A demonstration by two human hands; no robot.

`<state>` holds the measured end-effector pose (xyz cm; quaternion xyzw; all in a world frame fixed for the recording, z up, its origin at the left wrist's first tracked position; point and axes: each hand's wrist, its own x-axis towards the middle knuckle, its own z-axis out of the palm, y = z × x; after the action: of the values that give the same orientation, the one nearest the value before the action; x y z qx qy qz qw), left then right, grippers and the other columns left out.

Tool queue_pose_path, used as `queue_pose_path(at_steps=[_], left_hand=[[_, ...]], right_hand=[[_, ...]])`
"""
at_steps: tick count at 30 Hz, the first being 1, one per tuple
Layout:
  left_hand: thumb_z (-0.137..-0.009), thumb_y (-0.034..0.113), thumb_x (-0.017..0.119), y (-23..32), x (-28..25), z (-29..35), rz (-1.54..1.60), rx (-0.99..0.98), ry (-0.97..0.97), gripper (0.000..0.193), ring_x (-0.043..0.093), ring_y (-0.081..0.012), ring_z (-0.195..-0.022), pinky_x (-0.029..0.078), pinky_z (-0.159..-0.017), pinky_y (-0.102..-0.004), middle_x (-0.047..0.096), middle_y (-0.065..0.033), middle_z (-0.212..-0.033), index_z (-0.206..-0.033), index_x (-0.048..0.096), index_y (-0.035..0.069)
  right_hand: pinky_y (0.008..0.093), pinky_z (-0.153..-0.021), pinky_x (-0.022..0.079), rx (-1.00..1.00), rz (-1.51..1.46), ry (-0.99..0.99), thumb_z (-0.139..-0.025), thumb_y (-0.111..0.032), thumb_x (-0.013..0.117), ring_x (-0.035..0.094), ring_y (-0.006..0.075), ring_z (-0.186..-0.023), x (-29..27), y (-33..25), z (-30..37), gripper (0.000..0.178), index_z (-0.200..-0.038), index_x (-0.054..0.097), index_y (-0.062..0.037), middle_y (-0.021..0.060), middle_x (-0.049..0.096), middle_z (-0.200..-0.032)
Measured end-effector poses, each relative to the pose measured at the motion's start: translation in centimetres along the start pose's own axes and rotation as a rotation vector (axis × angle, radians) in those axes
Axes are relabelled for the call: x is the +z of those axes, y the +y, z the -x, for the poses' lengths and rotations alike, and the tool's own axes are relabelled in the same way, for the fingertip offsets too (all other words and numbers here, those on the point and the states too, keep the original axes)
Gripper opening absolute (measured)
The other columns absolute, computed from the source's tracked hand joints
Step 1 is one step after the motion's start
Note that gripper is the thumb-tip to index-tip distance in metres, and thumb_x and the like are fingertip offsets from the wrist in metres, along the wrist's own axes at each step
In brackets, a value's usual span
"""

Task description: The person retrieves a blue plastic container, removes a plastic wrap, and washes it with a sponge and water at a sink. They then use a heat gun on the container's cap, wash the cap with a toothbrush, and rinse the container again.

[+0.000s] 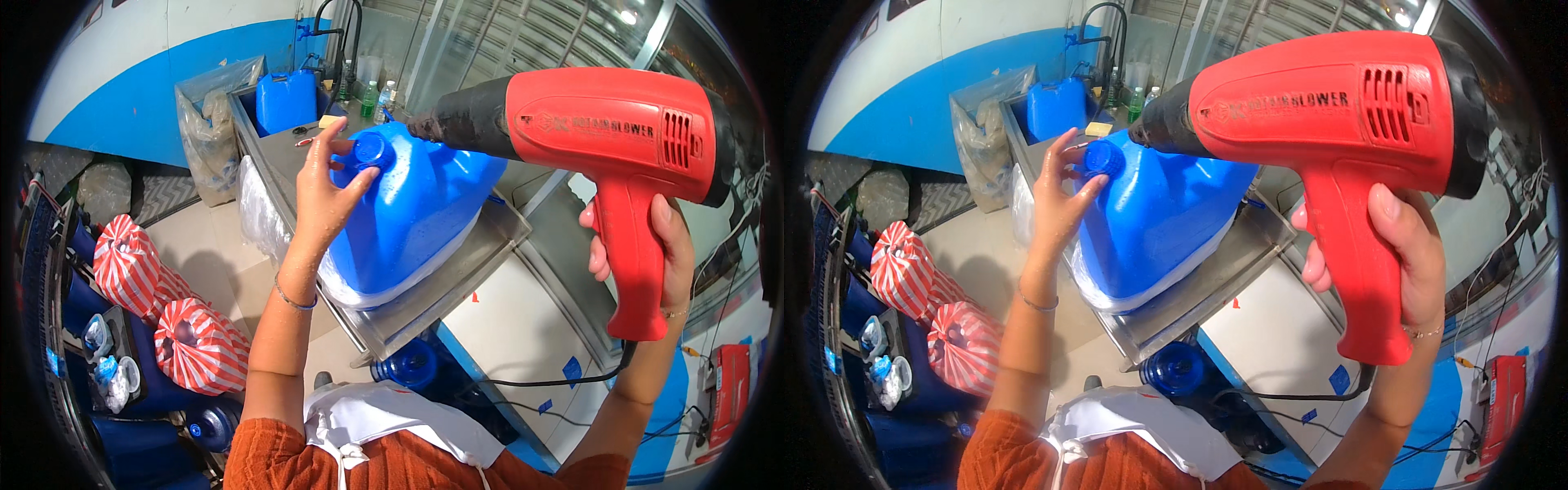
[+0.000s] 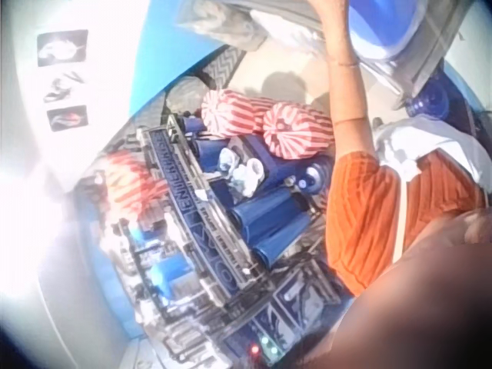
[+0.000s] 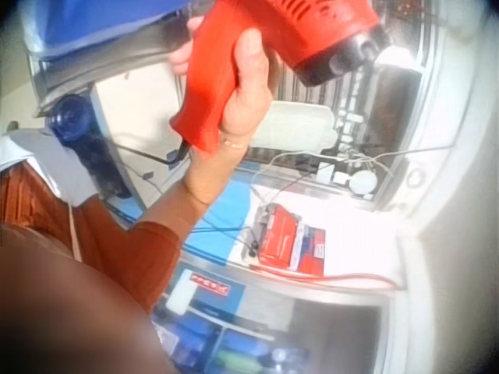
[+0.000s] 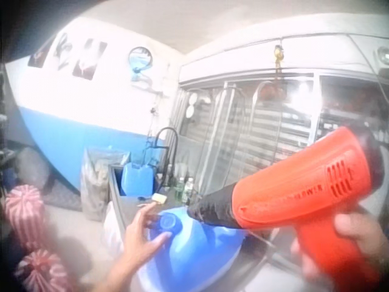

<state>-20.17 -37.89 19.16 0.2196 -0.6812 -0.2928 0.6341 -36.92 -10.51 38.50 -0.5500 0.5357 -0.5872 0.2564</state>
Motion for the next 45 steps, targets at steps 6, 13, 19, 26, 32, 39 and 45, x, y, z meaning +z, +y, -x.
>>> queue_pose_path(at_steps=[6,13,19,26,32,39,45], left_hand=[[-0.071,0.016,0.084,0.1,-0.6,-0.4,-0.053,0.062,-0.025,0.077,0.061,-0.0250,-0.102,0.051,-0.084,-0.0367,0.066,-0.0104,-0.106,-0.139,0.048,0.013],[-0.069,0.015,0.083,0.4,-1.0,-0.7,-0.051,0.063,-0.071,0.079,0.059,-0.0273,-0.104,0.048,-0.090,-0.0396,0.067,-0.0101,-0.107,-0.139,0.047,0.012],[-0.068,0.002,0.058,0.4,-1.7,-0.8,0.015,0.173,-0.052,0.070,0.055,-0.0314,-0.110,0.040,-0.102,-0.0422,0.066,-0.0127,-0.114,-0.137,0.047,0.007],[-0.068,0.001,0.052,1.3,-4.1,0.3,-0.063,0.141,0.266,0.062,0.053,-0.0291,-0.116,0.039,-0.100,-0.0395,0.061,-0.0143,-0.122,-0.130,0.051,0.003],[-0.073,0.003,0.054,2.7,-6.3,2.5,-0.051,0.171,0.359,0.052,0.054,-0.0239,-0.111,0.040,-0.094,-0.0358,0.061,-0.0132,-0.119,-0.125,0.053,0.002],[-0.075,0.007,0.056,4.6,-6.0,4.7,0.055,0.229,0.350,0.048,0.050,-0.0227,-0.110,0.036,-0.097,-0.0341,0.056,-0.0135,-0.120,-0.122,0.053,-0.002],[-0.075,0.008,0.057,5.6,-5.6,5.7,0.006,0.221,0.308,0.045,0.050,-0.0239,-0.108,0.038,-0.095,-0.0341,0.056,-0.0147,-0.117,-0.118,0.055,-0.003]], right_hand=[[0.0300,-0.048,0.056,0.043,0.005,-0.015,-0.097,-0.034,0.048,0.066,0.0246,-0.055,2.0,-1.3,-1.5,0.054,-0.118,0.050,0.0156,0.0281,0.066,-0.090],[0.0302,-0.047,0.056,0.046,0.062,0.113,-0.094,-0.035,0.054,0.066,0.0260,-0.056,4.1,-2.1,-0.5,0.057,-0.123,0.047,0.0133,0.0307,0.065,-0.090],[0.0334,-0.044,0.057,0.019,0.100,0.127,-0.085,-0.033,0.064,0.068,0.0305,-0.059,5.4,-2.0,0.1,0.063,-0.123,0.047,0.0139,0.0346,0.064,-0.090],[0.0302,-0.038,0.050,-0.085,0.274,0.218,-0.087,-0.035,0.064,0.060,0.0275,-0.045,6.4,-1.7,0.2,0.063,-0.124,0.046,0.0127,0.0361,0.061,-0.087],[0.0307,-0.040,0.050,-0.065,0.355,0.116,-0.088,-0.032,0.062,0.060,0.0263,-0.046,6.1,-3.7,-1.5,0.059,-0.123,0.046,0.0116,0.0345,0.061,-0.086],[0.0261,-0.041,0.053,0.099,0.428,-0.222,-0.091,-0.039,0.060,0.063,0.0205,-0.048,6.4,-6.3,-6.9,0.059,-0.117,0.050,0.0130,0.0248,0.064,-0.079],[0.0269,-0.046,0.056,0.089,0.428,-0.337,-0.093,-0.037,0.060,0.066,0.0216,-0.054,6.4,-8.2,-7.5,0.055,-0.116,0.051,0.0123,0.0230,0.064,-0.083]])
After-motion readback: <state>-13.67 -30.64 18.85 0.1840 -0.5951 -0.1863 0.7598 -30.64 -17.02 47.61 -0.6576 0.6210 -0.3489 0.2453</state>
